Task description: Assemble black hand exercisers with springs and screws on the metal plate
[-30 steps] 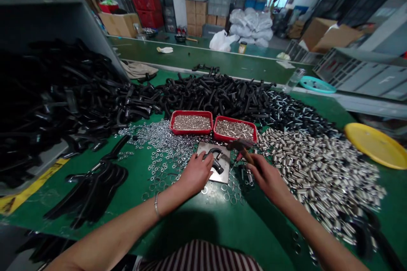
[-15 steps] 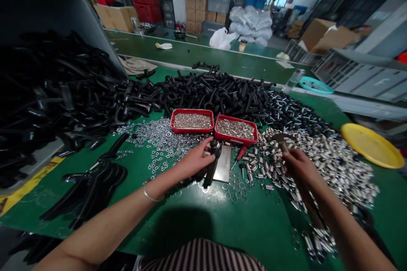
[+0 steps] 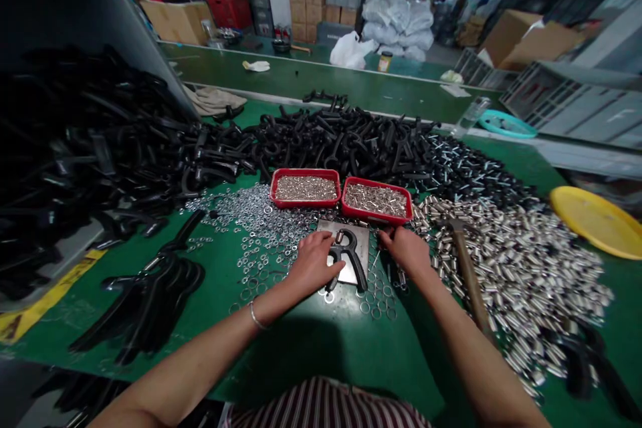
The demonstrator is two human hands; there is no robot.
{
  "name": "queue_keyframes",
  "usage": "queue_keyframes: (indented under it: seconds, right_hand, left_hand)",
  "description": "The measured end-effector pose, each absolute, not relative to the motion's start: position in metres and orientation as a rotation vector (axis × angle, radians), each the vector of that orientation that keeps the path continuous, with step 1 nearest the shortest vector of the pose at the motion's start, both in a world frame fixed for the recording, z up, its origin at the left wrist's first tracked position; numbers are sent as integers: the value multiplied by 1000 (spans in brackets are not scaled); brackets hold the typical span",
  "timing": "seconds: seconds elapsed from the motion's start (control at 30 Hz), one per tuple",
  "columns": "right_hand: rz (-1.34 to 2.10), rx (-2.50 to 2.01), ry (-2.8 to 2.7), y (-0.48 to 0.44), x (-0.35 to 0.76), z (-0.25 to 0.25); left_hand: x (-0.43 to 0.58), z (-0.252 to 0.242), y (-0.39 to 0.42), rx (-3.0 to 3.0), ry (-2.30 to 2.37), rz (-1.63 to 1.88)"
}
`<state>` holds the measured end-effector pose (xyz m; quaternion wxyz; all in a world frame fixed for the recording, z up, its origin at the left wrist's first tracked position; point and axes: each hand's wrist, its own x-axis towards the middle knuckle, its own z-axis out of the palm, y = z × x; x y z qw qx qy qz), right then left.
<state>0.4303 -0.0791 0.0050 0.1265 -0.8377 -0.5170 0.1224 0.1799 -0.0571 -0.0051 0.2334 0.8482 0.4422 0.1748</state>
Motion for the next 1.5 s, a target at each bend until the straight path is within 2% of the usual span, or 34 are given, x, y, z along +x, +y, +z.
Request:
queue_keyframes:
  seconds: [0.13, 0.3, 0.4, 0.63, 0.93, 1.2, 1.27, 1.4, 1.5]
  right_hand:
    - [564, -2272, -1419, -92, 449, 19]
    - [908, -1566, -1110, -102, 431, 39]
    - [949, -1386, -1052, -94, 399, 33]
    - [946, -1403, -1051, -79, 351, 0]
    - [922, -1412, -1074, -80, 353, -6]
    - [674, -1781, -1602, -72, 347, 12]
    - [736, -1663, -1593, -69, 341, 22]
    - [1072, -1228, -1317, -72, 337, 42]
    - [1091, -1274, -1281, -78, 359, 43]
  left_hand:
    - [180, -6, -45, 2318, 1188, 515]
    - [172, -9, -43, 2290, 1149, 545]
    - [164, -13, -43, 2270, 1058, 522]
    - [159, -13, -41, 2211, 1060, 515]
    - [159, -12, -42, 2194, 1079, 493]
    - [161, -11, -43, 2213, 1090, 488]
    - [163, -8, -44, 2232, 1117, 477]
    - [167, -4, -47, 2285, 1158, 451]
    - [166, -3, -53, 2308, 1161, 427]
